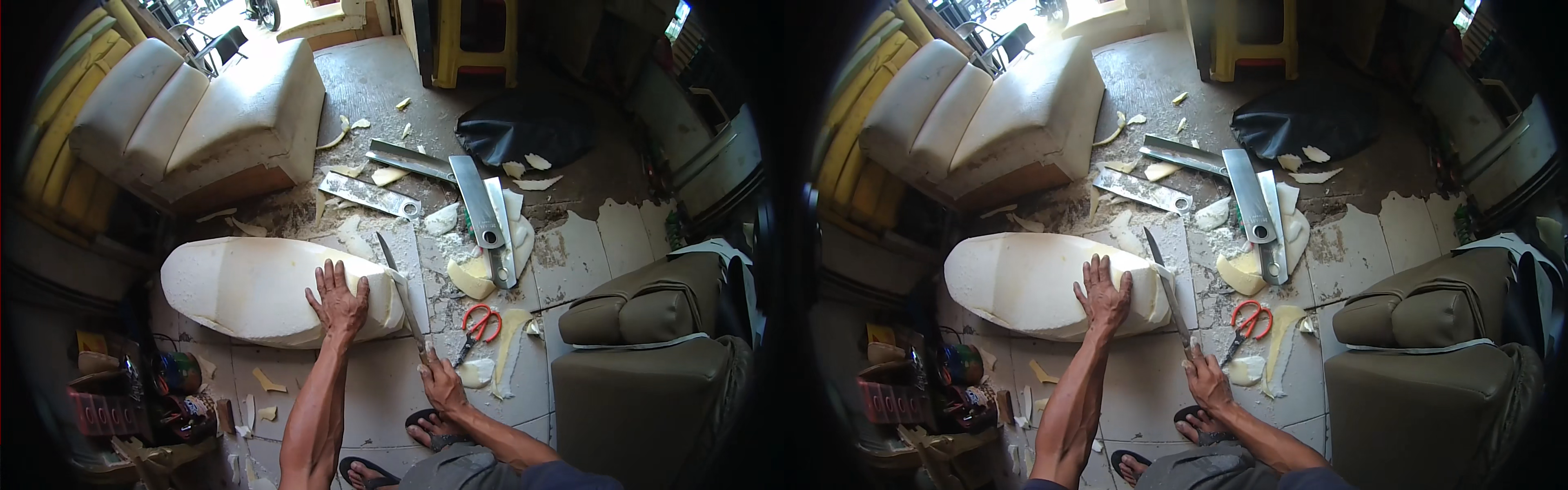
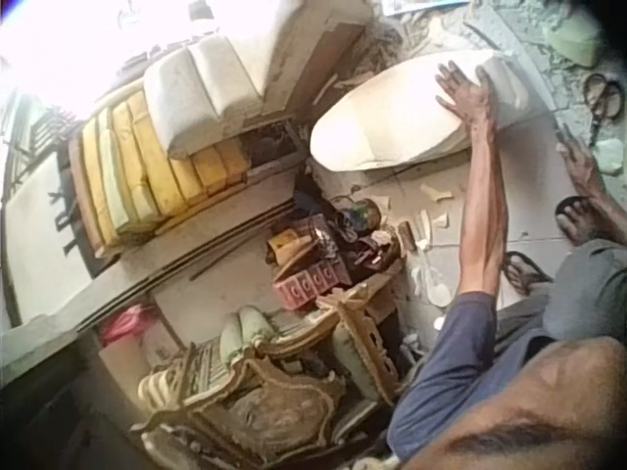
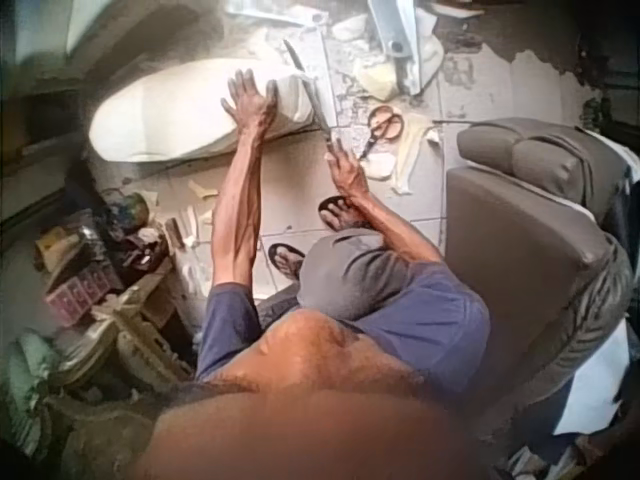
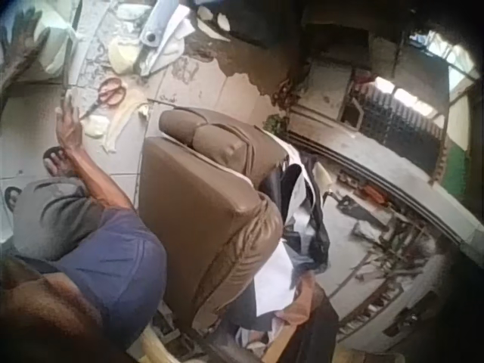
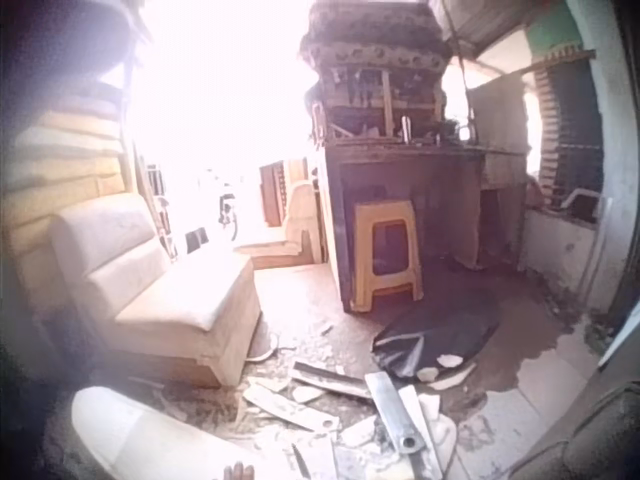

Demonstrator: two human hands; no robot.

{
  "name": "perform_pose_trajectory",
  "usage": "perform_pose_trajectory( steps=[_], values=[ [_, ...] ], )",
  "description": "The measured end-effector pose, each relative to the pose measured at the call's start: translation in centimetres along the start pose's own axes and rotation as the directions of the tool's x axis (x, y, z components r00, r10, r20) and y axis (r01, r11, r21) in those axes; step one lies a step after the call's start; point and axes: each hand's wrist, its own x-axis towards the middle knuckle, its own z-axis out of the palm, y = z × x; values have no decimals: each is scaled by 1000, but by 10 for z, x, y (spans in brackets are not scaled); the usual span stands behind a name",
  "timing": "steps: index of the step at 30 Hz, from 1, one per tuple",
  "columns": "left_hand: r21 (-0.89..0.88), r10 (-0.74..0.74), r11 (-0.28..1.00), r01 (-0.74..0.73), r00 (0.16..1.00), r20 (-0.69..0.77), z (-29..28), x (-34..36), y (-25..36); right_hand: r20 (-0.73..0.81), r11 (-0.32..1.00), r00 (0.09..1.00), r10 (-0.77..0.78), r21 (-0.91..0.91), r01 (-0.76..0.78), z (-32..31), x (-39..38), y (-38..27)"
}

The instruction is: The person shapes a large foam cushion by hand using a long blade and a knife, cutting away sections from the edges and surface while sitting on the floor.

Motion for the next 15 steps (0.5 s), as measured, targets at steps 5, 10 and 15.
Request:
perform_pose_trajectory(
  steps=[5, 10, 15],
  values=[
    [-3, -5, 1000, 6, 999, 42, 11, -14, -6, -1, 999, 999, 47, -11, -47, 3, 24, -10],
    [1, -15, 1000, 15, 1000, 24, 3, -5, -3, 2, 997, 998, 62, -40, -62, 7, 39, -10],
    [-18, 20, 1000, -19, 998, 63, 1, -6, -7, -46, 998, 997, 55, 44, -53, 4, 90, -3]
  ],
)
